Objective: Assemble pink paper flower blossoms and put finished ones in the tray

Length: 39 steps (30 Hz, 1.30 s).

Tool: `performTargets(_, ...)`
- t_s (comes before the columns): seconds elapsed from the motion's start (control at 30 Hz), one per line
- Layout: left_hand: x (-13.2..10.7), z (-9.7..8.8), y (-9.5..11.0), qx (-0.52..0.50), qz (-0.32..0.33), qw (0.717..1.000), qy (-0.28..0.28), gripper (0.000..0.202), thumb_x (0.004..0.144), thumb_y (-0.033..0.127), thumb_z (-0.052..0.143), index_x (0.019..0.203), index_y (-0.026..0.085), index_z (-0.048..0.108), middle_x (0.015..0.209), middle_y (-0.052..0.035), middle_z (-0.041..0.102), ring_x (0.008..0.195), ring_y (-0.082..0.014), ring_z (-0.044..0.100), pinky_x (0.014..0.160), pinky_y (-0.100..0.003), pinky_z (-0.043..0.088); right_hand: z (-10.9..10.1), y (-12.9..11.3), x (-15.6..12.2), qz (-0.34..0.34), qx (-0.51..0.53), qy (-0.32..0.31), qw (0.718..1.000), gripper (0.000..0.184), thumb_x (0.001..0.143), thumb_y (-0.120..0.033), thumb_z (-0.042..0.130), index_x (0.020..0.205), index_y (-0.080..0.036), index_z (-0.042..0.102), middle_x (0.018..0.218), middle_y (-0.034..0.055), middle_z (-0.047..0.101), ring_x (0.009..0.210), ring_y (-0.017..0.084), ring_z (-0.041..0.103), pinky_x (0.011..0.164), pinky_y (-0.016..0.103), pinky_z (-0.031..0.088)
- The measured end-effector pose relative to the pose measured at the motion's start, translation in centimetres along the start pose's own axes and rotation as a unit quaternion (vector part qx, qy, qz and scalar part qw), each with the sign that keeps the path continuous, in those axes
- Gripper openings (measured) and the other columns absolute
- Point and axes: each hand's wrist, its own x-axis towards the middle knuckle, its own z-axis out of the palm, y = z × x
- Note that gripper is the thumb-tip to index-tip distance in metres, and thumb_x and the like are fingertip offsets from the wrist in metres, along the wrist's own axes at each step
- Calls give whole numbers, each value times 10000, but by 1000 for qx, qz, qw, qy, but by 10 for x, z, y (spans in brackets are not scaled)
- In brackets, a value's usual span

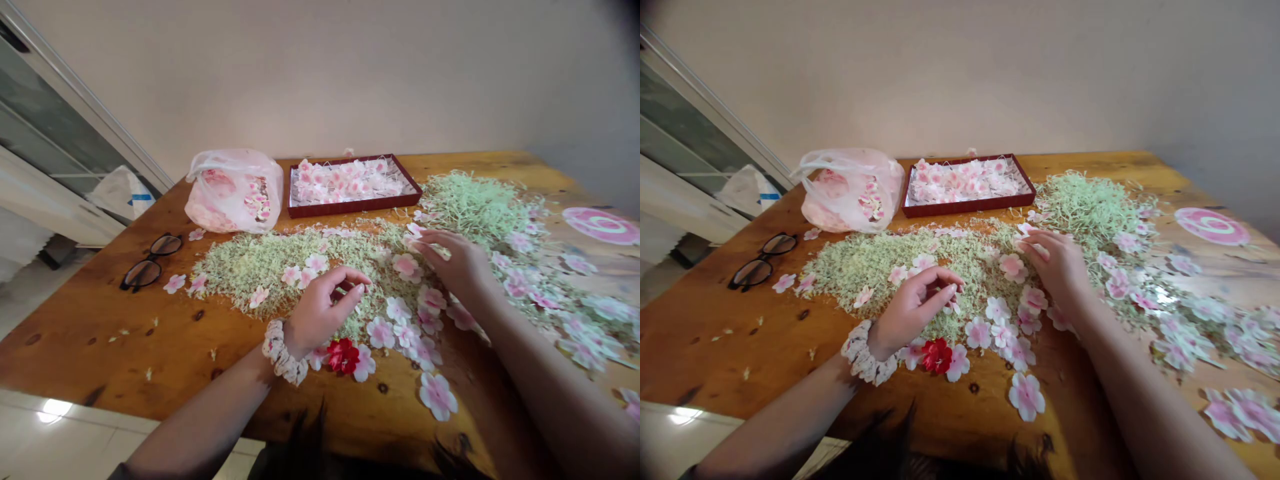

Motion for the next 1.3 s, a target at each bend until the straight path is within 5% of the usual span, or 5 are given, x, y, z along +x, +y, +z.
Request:
performTargets(0.23,-1,0,4,40,5,999,-12,153,893,227,494,987,185,608,919,-33,638,798,-127,588,719,-257,472,10,4,0,-43,-110,-39,992,265,881,-340,494,829,-189,706,891,95,727,886,270,642,831,397,457)
performTargets(0.43,0,0,0,56,25,998,8,151,898,224,488,996,188,596,923,-40,626,787,-129,595,706,-262,495,-1,-11,1,158,78,14,984,194,777,-389,634,826,-224,724,869,65,726,836,256,652,768,377,473)
performTargets(0.77,-1,-5,3,311,316,885,138,384,840,199,613,1212,202,519,1138,-94,584,1074,-211,538,911,-386,461,-9,-68,-16,280,498,-311,759,187,673,-384,767,689,-208,704,670,-10,627,579,80,547,565,198,483)
performTargets(1.03,-3,-7,9,242,252,933,86,87,883,194,544,927,186,618,927,-52,676,929,-174,593,870,-354,461,-8,-76,-16,230,498,-329,769,182,724,-369,734,731,-190,704,663,0,627,581,83,553,541,195,476)
performTargets(1.3,4,-5,6,-52,-61,995,-51,151,858,307,575,833,161,546,728,6,596,676,-109,574,670,-252,460,-4,-64,-17,199,441,-224,846,115,782,-361,686,779,-249,712,707,-5,677,556,83,579,504,192,472)
